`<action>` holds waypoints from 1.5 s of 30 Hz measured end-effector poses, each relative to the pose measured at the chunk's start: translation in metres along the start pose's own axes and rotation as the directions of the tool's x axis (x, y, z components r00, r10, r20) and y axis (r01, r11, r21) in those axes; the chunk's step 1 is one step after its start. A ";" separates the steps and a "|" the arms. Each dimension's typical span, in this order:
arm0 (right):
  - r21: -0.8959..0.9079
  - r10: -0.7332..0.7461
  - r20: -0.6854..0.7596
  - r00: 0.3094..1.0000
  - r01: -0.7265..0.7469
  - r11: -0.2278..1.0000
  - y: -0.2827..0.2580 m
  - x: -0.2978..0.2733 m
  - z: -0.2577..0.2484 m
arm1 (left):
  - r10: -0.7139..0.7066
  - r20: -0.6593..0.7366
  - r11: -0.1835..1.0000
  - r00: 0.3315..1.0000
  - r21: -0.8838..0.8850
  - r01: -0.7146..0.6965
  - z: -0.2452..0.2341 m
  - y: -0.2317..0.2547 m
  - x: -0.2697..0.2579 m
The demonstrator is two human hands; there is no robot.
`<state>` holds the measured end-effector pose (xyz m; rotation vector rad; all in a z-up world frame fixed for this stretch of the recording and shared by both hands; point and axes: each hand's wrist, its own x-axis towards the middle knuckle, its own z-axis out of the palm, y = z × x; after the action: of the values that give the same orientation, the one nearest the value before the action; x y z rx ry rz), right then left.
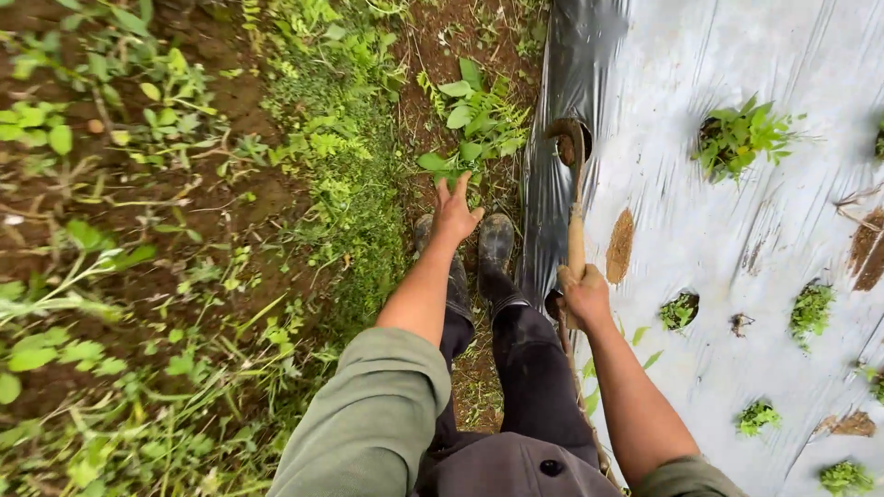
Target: The person walks along a garden bed covered with plastic mulch, then uses a sickle to cut weeds and pulls them by hand. They gather the removed weeds into a bundle and continue clearing the row between the planted crops.
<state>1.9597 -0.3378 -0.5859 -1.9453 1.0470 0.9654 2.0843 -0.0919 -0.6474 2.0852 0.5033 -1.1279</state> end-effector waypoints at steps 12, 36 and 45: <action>-0.138 -0.112 -0.006 0.994 0.110 0.984 -0.016 0.093 0.040 | 0.064 -0.193 0.979 0.979 0.201 -0.024 0.084 -0.065 0.165; -0.353 -0.401 -0.017 0.916 0.369 0.859 0.100 0.218 0.107 | 0.007 -0.395 0.847 0.919 -0.486 -0.215 0.169 -0.042 0.284; -0.363 -0.546 0.234 0.805 0.593 0.719 0.102 0.195 0.089 | -0.507 -0.113 0.462 0.854 -0.872 0.159 0.124 0.000 0.310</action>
<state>1.9217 -0.3724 -0.8174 -2.3236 0.1160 0.9648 2.1827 -0.1810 -0.9538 1.2869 1.4056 -0.4595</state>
